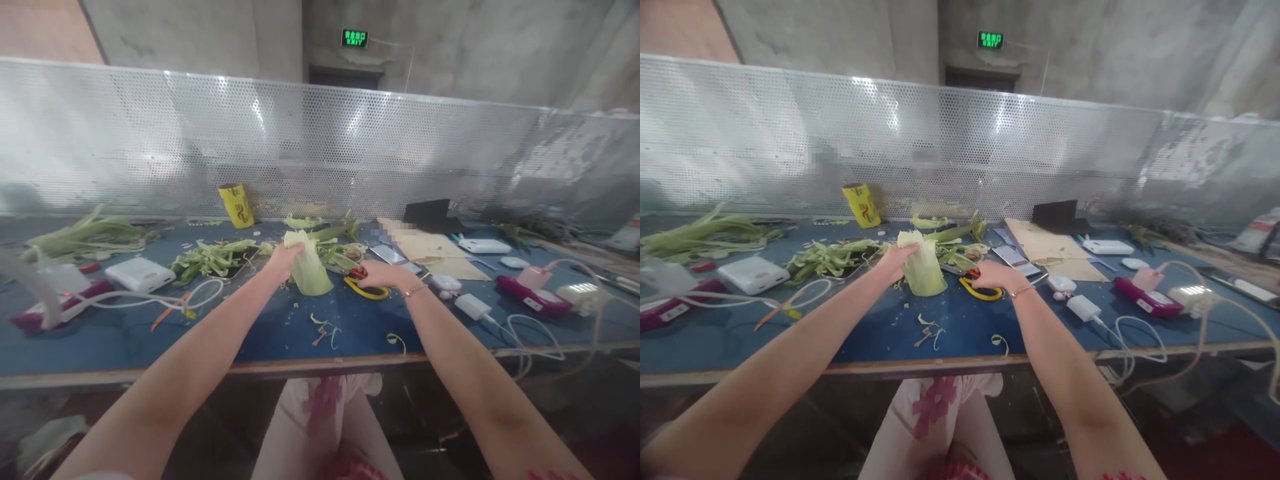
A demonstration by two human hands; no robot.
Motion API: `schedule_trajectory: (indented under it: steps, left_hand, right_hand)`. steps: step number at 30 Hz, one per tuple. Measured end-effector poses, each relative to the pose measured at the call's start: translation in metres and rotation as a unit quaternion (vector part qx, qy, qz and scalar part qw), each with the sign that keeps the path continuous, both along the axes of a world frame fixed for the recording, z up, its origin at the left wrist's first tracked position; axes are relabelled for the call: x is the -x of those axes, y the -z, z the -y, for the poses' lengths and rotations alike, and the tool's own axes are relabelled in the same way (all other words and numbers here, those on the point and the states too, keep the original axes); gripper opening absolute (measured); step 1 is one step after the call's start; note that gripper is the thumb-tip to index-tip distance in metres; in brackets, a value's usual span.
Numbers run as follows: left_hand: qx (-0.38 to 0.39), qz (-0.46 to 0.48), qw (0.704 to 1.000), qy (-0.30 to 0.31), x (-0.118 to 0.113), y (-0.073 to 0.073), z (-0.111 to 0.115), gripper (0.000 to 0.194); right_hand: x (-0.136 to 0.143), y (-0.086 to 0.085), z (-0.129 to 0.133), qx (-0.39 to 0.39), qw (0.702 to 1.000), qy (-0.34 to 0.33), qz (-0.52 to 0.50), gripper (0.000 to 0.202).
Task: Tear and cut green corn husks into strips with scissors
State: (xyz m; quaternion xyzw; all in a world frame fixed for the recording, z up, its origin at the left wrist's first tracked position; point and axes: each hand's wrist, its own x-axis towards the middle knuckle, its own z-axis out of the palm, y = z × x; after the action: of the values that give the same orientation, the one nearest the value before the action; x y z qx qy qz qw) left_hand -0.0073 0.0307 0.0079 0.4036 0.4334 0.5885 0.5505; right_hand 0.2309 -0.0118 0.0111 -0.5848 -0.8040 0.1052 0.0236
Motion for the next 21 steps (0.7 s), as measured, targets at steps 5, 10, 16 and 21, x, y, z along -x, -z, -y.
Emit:
schedule_trajectory:
  steps: [5,10,16,21]
  left_hand:
    - [0.004,0.017,1.000,0.025,-0.002,-0.002,0.005,0.011]
    - [-0.006,0.035,0.998,0.042,0.000,-0.007,0.009,0.011]
    - [-0.012,0.074,0.997,0.021,0.002,-0.014,0.009,0.012]
    - [-0.016,0.071,0.995,0.063,-0.006,-0.018,0.022,0.009]
  right_hand:
    - [0.007,-0.001,0.002,0.009,0.999,0.035,0.014,0.017]
    - [0.009,-0.004,0.005,0.015,0.999,0.044,0.026,0.016]
    - [-0.001,-0.007,0.004,0.011,0.998,0.029,-0.046,0.008]
    - [0.010,0.000,-0.002,-0.066,0.887,0.067,-0.452,0.030]
